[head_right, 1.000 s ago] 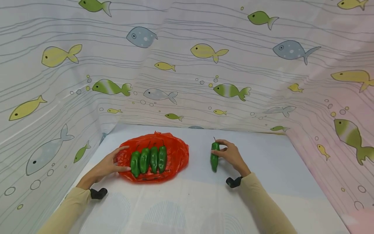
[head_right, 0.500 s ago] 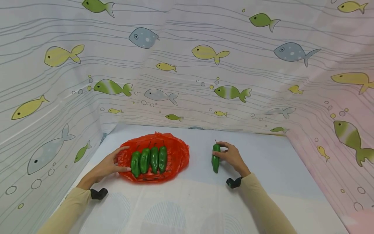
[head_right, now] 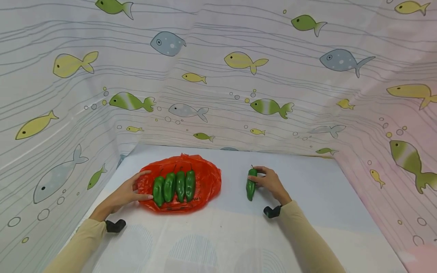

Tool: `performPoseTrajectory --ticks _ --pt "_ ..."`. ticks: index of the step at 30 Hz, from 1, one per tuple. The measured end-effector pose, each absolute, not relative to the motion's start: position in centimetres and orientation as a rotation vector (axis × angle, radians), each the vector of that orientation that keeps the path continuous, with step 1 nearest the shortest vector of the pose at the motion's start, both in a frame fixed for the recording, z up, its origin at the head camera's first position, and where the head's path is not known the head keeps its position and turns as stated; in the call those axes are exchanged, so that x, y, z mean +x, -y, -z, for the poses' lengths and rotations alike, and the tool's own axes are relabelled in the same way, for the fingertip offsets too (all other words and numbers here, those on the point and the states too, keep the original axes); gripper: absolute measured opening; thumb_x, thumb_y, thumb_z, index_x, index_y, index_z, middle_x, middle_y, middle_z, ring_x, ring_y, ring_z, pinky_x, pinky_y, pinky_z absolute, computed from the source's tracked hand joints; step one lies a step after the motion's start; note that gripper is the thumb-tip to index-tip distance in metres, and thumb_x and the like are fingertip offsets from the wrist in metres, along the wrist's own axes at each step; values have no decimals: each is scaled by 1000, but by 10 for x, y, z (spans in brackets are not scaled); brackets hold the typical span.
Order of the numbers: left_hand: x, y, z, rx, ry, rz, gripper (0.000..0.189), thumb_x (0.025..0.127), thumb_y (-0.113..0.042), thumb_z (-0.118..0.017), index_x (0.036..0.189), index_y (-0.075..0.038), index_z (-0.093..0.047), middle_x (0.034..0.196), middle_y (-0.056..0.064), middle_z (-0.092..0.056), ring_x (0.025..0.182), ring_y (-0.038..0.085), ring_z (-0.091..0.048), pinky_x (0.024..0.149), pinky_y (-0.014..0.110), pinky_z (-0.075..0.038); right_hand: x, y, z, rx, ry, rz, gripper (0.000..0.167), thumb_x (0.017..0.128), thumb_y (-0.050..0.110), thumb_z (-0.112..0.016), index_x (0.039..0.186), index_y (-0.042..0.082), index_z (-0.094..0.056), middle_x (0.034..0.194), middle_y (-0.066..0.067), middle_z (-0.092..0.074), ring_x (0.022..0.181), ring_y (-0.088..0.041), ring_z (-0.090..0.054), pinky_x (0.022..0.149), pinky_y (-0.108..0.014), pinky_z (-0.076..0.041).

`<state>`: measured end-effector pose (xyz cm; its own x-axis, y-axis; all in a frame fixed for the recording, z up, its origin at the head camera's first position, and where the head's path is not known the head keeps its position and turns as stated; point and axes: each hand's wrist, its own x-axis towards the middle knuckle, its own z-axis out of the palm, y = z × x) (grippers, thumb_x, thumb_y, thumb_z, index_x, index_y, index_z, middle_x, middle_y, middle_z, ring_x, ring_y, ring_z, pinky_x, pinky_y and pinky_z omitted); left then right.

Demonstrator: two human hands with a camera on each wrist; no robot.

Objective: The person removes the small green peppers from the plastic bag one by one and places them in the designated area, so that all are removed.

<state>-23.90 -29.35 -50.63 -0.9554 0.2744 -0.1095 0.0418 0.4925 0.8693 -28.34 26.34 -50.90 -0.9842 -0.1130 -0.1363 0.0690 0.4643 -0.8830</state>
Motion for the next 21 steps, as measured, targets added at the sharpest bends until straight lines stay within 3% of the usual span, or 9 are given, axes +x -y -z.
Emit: performPoseTrajectory --ticks 8,21 --pt "-238 293 503 265 -2509 -1438 100 81 -33 -89 161 -25 -29 162 19 -30 143 46 -34 112 69 -33 -284 -263 509 -11 -2518 1537 69 93 35 -79 148 4 -52 136 -20 -59 101 -24 -66 83 -35 -58" --pt "-237 293 503 255 -2505 -1429 100 82 -33 -88 161 -26 -28 162 18 -30 143 45 -34 111 69 -34 -282 -264 506 -17 -2544 1514 66 93 34 -79 147 5 -53 148 -22 -51 125 -38 -58 85 -40 -59"
